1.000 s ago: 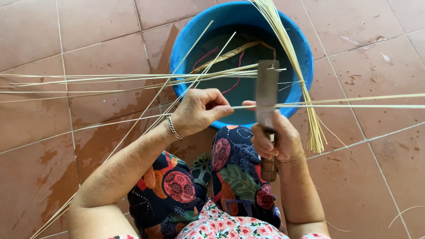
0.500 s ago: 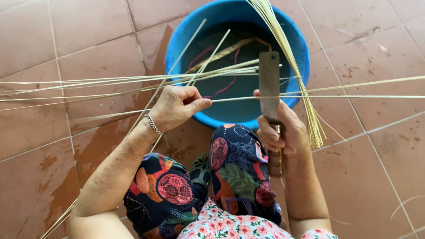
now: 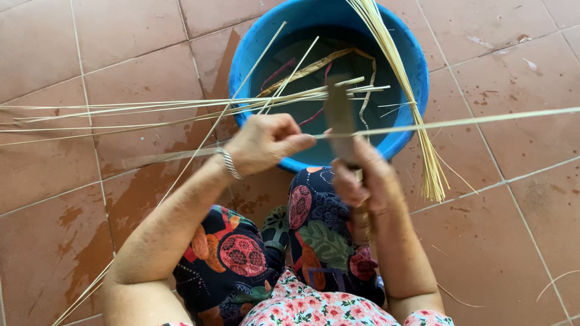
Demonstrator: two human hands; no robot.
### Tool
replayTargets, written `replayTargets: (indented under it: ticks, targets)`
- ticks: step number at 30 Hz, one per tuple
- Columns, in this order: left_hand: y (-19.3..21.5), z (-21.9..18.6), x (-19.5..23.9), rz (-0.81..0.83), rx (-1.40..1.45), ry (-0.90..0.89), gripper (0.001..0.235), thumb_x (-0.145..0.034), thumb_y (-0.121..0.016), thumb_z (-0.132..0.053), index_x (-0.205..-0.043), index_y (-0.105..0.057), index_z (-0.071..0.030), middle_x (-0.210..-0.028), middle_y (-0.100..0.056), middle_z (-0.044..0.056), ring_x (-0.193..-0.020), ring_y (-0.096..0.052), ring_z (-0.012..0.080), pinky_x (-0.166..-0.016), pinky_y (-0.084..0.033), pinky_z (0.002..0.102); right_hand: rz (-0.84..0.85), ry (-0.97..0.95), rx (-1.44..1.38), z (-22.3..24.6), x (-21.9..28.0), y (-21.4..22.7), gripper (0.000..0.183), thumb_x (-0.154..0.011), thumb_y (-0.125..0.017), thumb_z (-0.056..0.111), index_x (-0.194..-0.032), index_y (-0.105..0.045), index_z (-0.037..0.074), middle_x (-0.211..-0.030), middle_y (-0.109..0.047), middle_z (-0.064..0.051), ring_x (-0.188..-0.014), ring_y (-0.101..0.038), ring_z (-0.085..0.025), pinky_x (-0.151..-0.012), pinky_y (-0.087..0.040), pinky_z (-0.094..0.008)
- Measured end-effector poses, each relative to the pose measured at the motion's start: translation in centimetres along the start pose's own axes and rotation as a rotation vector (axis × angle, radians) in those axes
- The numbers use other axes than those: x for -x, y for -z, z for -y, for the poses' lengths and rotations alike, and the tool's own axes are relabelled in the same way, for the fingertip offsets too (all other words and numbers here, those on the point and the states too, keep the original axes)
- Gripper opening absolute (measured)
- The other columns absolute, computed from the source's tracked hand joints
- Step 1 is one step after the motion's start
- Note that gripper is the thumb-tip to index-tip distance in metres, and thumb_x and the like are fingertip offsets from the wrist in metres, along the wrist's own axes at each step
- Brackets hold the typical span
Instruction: The person sits on the floor and processes thin bamboo strips. They bundle the strips, use a knife to shave and smooth them, and occasionally dip them into a blue basin of water. The person also uses scissors to trim the ends of the strips.
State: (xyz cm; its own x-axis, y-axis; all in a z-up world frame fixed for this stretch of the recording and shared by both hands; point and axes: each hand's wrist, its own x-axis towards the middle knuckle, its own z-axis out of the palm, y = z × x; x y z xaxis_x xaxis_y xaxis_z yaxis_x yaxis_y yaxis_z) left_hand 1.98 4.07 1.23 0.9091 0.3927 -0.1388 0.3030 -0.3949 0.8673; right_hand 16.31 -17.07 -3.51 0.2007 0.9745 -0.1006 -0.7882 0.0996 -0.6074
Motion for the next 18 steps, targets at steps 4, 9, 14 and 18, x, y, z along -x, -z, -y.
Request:
replayTargets:
  ticks: [4, 9, 14, 18]
  targets:
    - [2.6, 2.3, 0.3, -0.045, -0.078, -0.1, 0.02, -0.092, -0.079, -0.027, -0.09, -0.077, -0.006, -0.066, -0.063, -0.003, -0.058, -0.053, 0.0026, -0.051, -0.045, 0.022, -0.036, 0.056, -0.182, 2.7, 1.5, 1.9, 0.052, -0.114, -0.043, 0.045, -0.149, -0.047, 0.008, -0.06, -0.045, 0.002, -0.039, -0.033, -0.003, -0.033, -0.026, -0.021]
    - [0.9, 2.7, -0.1, -0.025, -0.06, -0.105, 0.019, -0.09, -0.078, -0.025, -0.092, -0.078, -0.006, -0.064, -0.065, -0.003, -0.057, -0.053, 0.0026, -0.05, -0.043, 0.022, -0.003, 0.052, -0.13, 2.4, 1.0, 1.8, 0.054, -0.112, -0.042, 0.048, -0.149, -0.048, 0.008, -0.058, -0.045, 0.002, -0.038, -0.034, -0.004, -0.032, -0.027, -0.022]
    - [-1.2, 0.9, -0.7, -0.04, -0.057, -0.036, 0.023, -0.089, -0.079, -0.027, -0.089, -0.077, -0.004, -0.061, -0.065, -0.003, -0.054, -0.055, 0.0023, -0.048, -0.043, 0.022, -0.015, -0.061, -0.007, 0.0, -0.4, -0.5, 0.054, -0.109, -0.044, 0.047, -0.148, -0.047, 0.01, -0.056, -0.046, 0.001, -0.037, -0.035, -0.005, -0.031, -0.029, -0.022]
    - [-2.3, 0.6, -1.3, -0.052, 0.052, -0.032, 0.029, -0.09, -0.081, -0.03, -0.087, -0.076, -0.002, -0.065, -0.068, -0.003, -0.057, -0.056, 0.0011, -0.05, -0.046, 0.022, -0.004, -0.095, -0.066, -1.1, -0.8, -1.2, 0.047, -0.109, -0.044, 0.047, -0.143, -0.047, 0.014, -0.057, -0.047, 0.001, -0.037, -0.037, -0.005, -0.032, -0.029, -0.021]
